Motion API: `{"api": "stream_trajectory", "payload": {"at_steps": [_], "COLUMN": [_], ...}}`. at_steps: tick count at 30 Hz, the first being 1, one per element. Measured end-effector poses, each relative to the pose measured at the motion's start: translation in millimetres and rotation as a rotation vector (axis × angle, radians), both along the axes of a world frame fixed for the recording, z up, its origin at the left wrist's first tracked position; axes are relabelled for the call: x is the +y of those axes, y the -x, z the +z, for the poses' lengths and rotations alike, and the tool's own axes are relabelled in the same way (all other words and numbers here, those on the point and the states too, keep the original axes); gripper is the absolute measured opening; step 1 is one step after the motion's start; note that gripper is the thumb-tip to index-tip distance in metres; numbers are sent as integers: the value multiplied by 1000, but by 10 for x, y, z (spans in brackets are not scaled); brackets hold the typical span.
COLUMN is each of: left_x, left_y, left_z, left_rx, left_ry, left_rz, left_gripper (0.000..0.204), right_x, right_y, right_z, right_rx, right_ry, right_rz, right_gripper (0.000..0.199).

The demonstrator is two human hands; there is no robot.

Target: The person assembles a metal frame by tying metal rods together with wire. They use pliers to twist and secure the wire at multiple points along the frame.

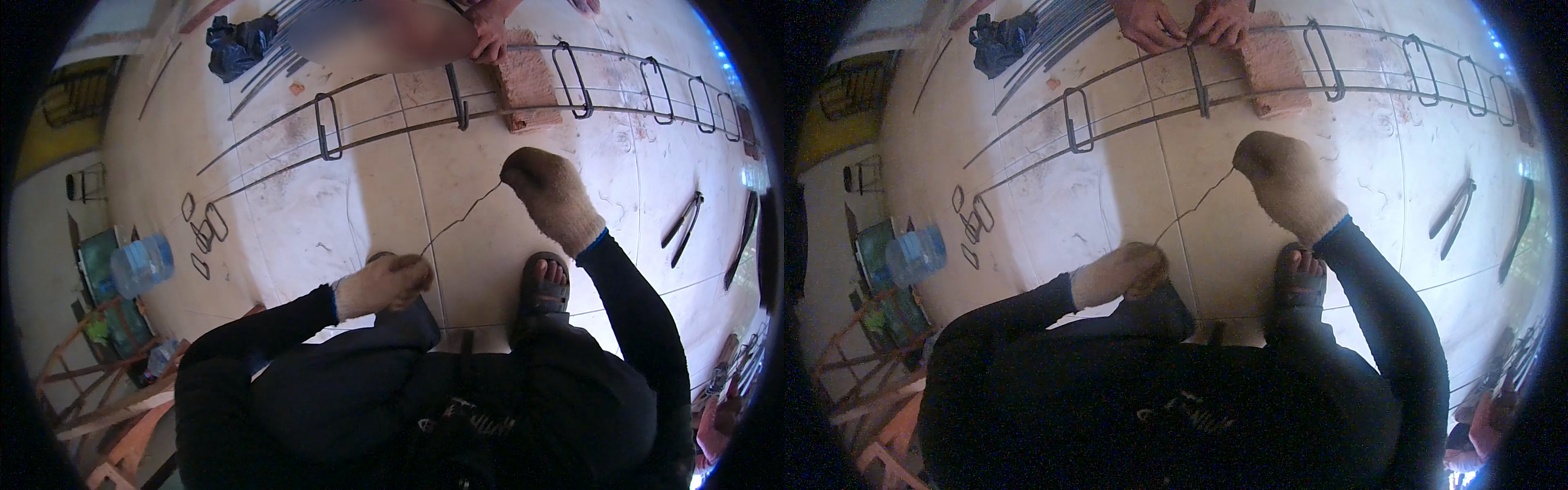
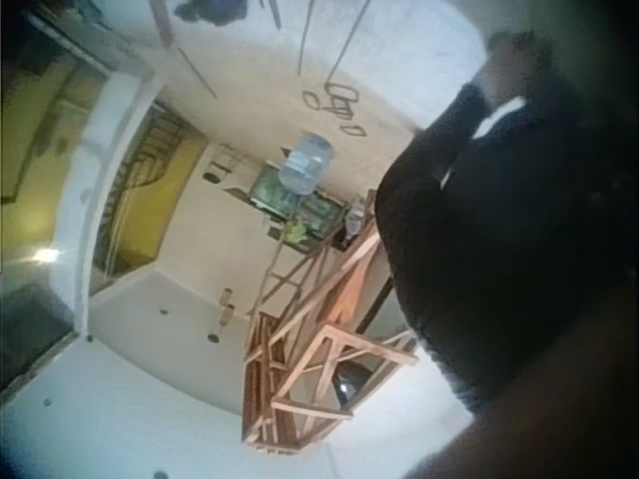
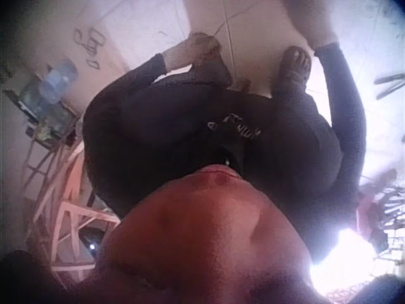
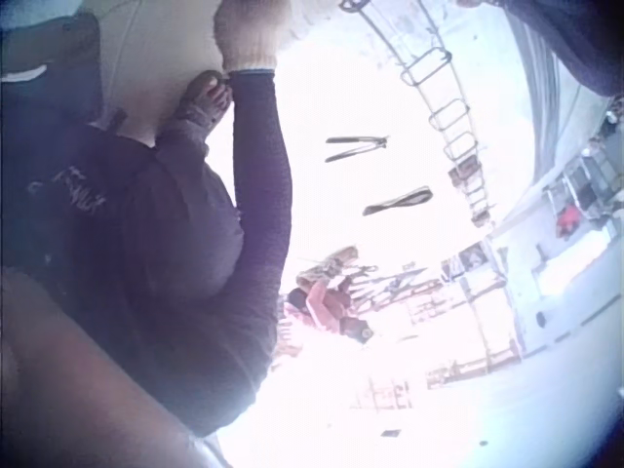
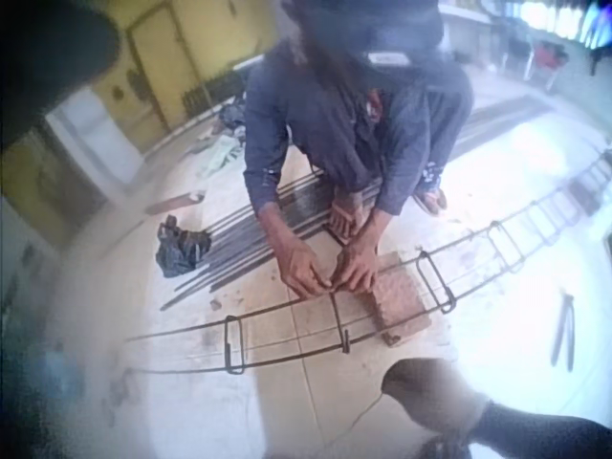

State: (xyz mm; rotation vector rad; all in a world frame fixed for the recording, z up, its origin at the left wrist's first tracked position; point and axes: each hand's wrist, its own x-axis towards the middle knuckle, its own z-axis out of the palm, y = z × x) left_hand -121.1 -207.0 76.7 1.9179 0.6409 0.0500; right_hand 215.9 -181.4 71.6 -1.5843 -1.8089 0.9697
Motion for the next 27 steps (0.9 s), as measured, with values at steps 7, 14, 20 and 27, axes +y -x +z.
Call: {"api": "stream_trajectory", "payload": {"at_steps": [7,14,20,27], "left_x": [-332,-266,-2,89], "left_y": [640,484,254,122], "left_z": [-35,-91,-20,-14], "left_rx": [437,405,371,233], "left_ry": [582,636,783,993], "left_rz": [500,939,781,691], "left_gripper": [41,38,39,40], "right_x": [-35,-69,-156,-236], "right_y": [-317,-147,-359,217], "right_z": [-201,-403,-432,-39], "right_rx": [-103,-263,-320,-211], "right_ry": [56,251,77,-178], "right_rz": [-172,-197,-277,170], "right_gripper": [20,22,41,54]}}
